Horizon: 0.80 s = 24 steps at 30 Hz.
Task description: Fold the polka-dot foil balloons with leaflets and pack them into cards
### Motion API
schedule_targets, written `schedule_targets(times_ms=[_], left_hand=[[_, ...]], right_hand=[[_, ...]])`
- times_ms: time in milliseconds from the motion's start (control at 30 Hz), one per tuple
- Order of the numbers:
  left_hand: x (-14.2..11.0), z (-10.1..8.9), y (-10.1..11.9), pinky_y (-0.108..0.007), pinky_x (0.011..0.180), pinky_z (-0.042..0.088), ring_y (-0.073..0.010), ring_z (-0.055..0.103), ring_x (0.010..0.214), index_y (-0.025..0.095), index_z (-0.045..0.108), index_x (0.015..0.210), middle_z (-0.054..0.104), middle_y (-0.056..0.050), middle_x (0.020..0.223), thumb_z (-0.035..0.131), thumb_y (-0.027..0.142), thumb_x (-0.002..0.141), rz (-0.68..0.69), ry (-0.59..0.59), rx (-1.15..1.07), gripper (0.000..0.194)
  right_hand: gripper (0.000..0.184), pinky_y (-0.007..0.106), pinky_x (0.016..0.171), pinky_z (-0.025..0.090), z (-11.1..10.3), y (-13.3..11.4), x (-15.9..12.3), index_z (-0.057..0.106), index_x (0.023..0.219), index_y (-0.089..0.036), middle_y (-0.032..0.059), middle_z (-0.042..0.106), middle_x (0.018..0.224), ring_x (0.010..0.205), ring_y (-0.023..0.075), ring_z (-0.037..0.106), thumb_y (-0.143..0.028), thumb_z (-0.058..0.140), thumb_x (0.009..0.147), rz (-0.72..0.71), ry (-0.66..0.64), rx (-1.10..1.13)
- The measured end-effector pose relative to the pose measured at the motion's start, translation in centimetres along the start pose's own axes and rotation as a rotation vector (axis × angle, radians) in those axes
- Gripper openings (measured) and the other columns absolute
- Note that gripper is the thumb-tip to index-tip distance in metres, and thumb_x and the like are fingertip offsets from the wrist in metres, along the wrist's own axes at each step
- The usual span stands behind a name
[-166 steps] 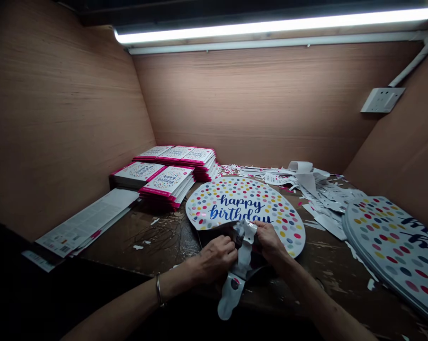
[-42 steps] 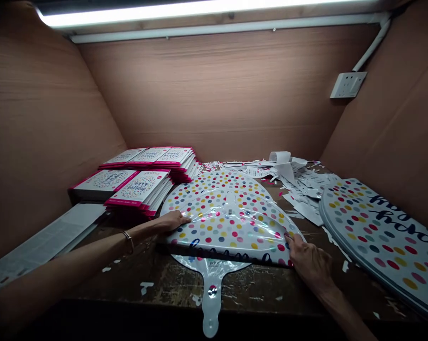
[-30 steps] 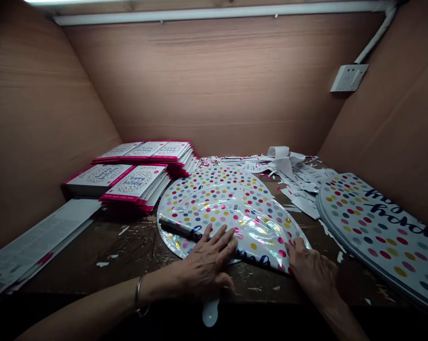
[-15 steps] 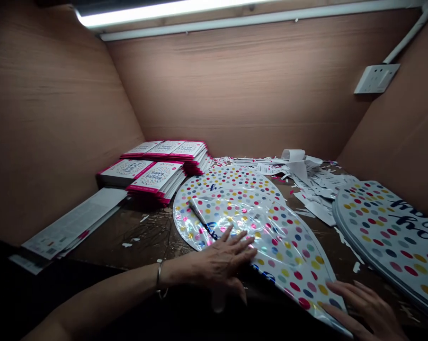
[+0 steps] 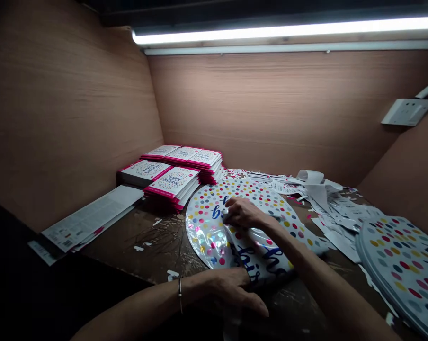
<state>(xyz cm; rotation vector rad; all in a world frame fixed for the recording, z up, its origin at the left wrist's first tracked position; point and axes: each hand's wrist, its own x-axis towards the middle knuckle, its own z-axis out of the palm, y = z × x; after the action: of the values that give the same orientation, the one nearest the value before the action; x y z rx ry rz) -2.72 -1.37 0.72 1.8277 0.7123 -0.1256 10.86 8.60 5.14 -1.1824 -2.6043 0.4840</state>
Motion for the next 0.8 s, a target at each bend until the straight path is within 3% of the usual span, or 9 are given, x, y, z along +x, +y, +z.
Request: schedule_targets(times_ms=[100,200,333,467,667,800], left_hand=[[0.4,-0.7,-0.8,-0.027,0.062,0.042,-0.0178,0.054,0.071,0.017,0.064,0.098,0.057,-0.002,0.078,0.057,0.068,0.067,0.065,0.049,-0.087,0.06],[0.7,-0.9,-1.4,-0.027,0.073,0.043,-0.018,0.055,0.083,0.018,0.059,0.113,0.06,-0.003,0.095,0.055,0.063,0.073,0.134,0.12,-0.303,0.06],[0.6,-1.0,-1.4,-0.028,0.082,0.043,-0.0184,0.055,0.092,0.017,0.057,0.118,0.06,-0.005,0.106,0.054,0.051,0.08,0.138,0.12,-0.511,0.05],[0.2,-1.1,-0.8,-0.027,0.082,0.045,-0.0191,0.055,0.098,0.016,0.058,0.115,0.059,-0.007,0.109,0.055,0.042,0.082,0.121,0.096,-0.517,0.042],[0.3,-1.0,-1.1,-0.029,0.073,0.048,-0.0219,0.056,0.089,0.017,0.065,0.099,0.062,-0.008,0.095,0.056,0.056,0.074,0.062,0.188,-0.371,0.047],[0.0,-1.1,-0.7,-0.029,0.067,0.048,-0.0215,0.056,0.084,0.018,0.066,0.097,0.061,-0.007,0.088,0.055,0.056,0.075,0.026,0.217,-0.3,0.046]], right_hand=[[0.005,0.027,0.074,0.042,3.9,2.7,2.4,0.069,0.069,-0.019,0.005,0.061,0.1,0.084,0.0192,0.057,-0.023,0.067,0.068,0.056,-0.071,0.013],[0.009,0.028,0.074,0.042,5.7,4.4,2.8,0.067,0.073,-0.018,0.0059,0.06,0.097,0.083,0.0182,0.056,-0.026,0.062,0.073,0.123,-0.079,0.03],[0.017,0.028,0.07,0.041,5.8,5.2,3.1,0.064,0.085,-0.019,0.0043,0.059,0.089,0.079,0.0176,0.054,-0.031,0.06,0.074,0.188,-0.093,0.062],[0.032,0.026,0.067,0.04,5.4,5.0,3.7,0.062,0.098,-0.021,0.0012,0.059,0.082,0.076,0.0173,0.054,-0.031,0.066,0.068,0.18,-0.145,0.121],[0.039,0.026,0.068,0.037,5.6,4.4,4.8,0.064,0.102,-0.027,-0.0043,0.054,0.07,0.071,0.0153,0.052,-0.03,0.07,0.064,0.083,-0.185,0.19],[0.037,0.025,0.064,0.037,6.0,4.4,4.9,0.066,0.1,-0.023,-0.0053,0.051,0.063,0.061,0.0126,0.05,-0.032,0.07,0.064,0.052,-0.167,0.228]])
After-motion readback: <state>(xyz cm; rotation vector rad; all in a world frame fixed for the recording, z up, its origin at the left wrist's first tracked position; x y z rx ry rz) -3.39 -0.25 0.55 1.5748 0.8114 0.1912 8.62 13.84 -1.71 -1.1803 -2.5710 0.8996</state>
